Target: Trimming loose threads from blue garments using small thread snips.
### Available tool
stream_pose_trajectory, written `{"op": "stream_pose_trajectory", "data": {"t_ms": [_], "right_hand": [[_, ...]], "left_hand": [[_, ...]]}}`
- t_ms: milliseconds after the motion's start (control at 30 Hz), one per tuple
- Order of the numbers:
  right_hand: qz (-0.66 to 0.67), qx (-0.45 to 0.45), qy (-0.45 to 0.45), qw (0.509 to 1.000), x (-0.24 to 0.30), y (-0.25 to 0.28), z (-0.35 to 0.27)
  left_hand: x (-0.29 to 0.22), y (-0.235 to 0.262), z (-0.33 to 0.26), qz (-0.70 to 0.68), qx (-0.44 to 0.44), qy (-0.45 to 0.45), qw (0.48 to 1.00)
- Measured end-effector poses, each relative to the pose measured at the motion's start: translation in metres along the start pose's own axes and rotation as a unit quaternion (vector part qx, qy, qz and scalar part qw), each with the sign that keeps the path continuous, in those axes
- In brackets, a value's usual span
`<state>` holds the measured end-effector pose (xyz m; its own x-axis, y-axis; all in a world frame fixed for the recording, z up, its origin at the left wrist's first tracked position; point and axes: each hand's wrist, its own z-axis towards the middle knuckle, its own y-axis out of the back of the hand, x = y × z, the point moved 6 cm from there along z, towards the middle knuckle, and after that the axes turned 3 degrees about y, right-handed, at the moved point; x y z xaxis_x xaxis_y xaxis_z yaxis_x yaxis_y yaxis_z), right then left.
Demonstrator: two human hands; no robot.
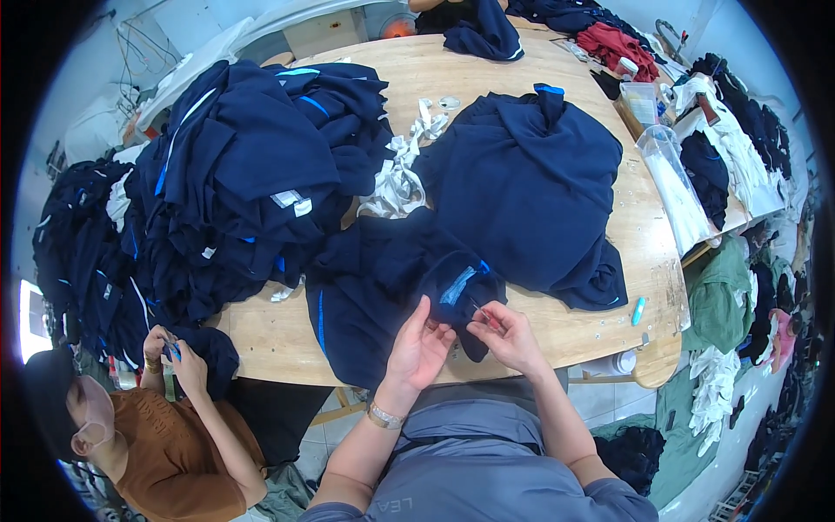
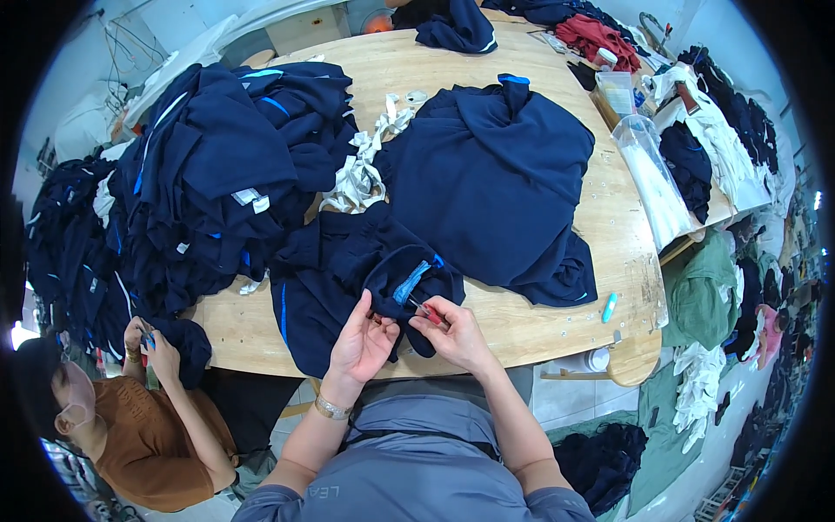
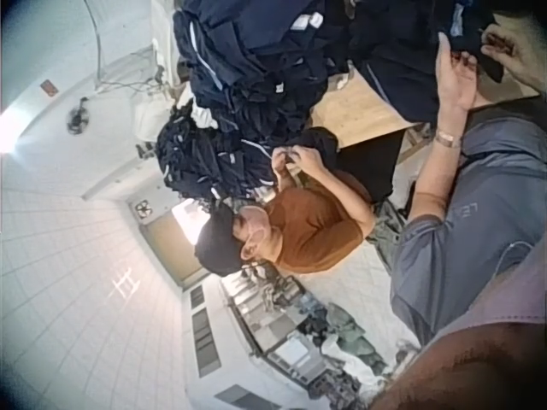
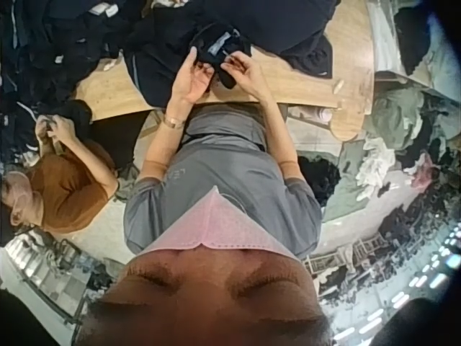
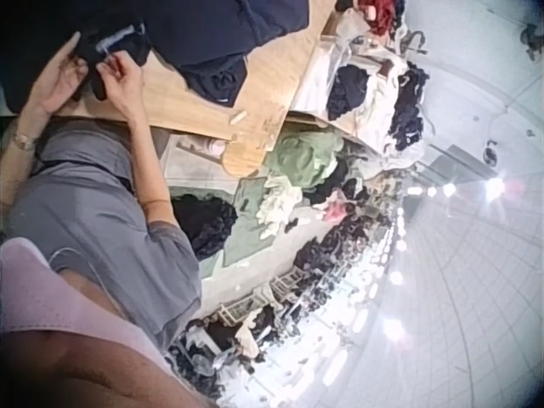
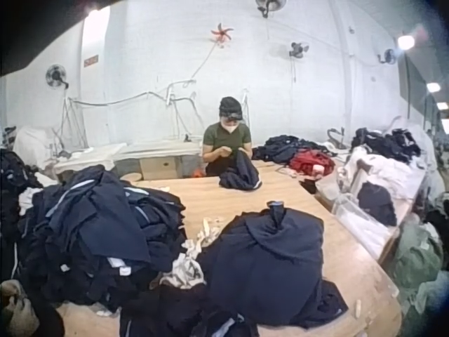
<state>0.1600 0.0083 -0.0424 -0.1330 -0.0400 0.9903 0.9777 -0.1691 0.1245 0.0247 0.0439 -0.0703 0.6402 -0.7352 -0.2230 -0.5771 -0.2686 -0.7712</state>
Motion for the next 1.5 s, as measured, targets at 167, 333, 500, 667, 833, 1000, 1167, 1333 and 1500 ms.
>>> {"op": "stream_pose_trajectory", "data": {"t_ms": [167, 333, 500, 667, 833, 1000, 1167, 1333, 1500], "right_hand": [[-0.028, 0.001, 0.007, 1.000, 0.004, 0.002, -0.001], [0.122, 0.009, 0.004, 0.993, 0.018, 0.002, -0.002], [0.068, -0.007, -0.029, 0.997, 0.013, -0.001, 0.009], [0.042, -0.028, -0.040, 0.998, 0.005, -0.001, 0.007], [-0.072, -0.070, 0.055, 0.993, 0.025, 0.001, 0.008], [-0.160, -0.071, 0.107, 0.979, 0.041, 0.000, 0.007], [-0.286, -0.029, 0.166, 0.943, 0.044, -0.009, 0.005], [-0.306, -0.033, 0.182, 0.934, 0.048, -0.012, 0.005], [-0.312, -0.005, 0.164, 0.936, 0.053, -0.014, 0.006]], "left_hand": [[-0.002, 0.000, -0.002, 0.052, 0.041, 0.016, 0.998], [-0.021, -0.037, -0.040, 0.132, 0.122, -0.222, 0.958], [-0.016, -0.021, -0.027, 0.054, 0.066, -0.124, 0.989], [-0.016, -0.028, -0.028, 0.049, 0.086, -0.126, 0.987], [-0.017, -0.028, -0.027, 0.081, 0.089, -0.165, 0.979], [-0.019, -0.031, -0.028, 0.097, 0.088, -0.187, 0.974], [-0.017, -0.030, -0.027, 0.096, 0.083, -0.178, 0.976], [-0.016, -0.028, -0.025, 0.107, 0.093, -0.181, 0.973], [-0.015, -0.025, -0.023, 0.114, 0.109, -0.196, 0.968]]}}
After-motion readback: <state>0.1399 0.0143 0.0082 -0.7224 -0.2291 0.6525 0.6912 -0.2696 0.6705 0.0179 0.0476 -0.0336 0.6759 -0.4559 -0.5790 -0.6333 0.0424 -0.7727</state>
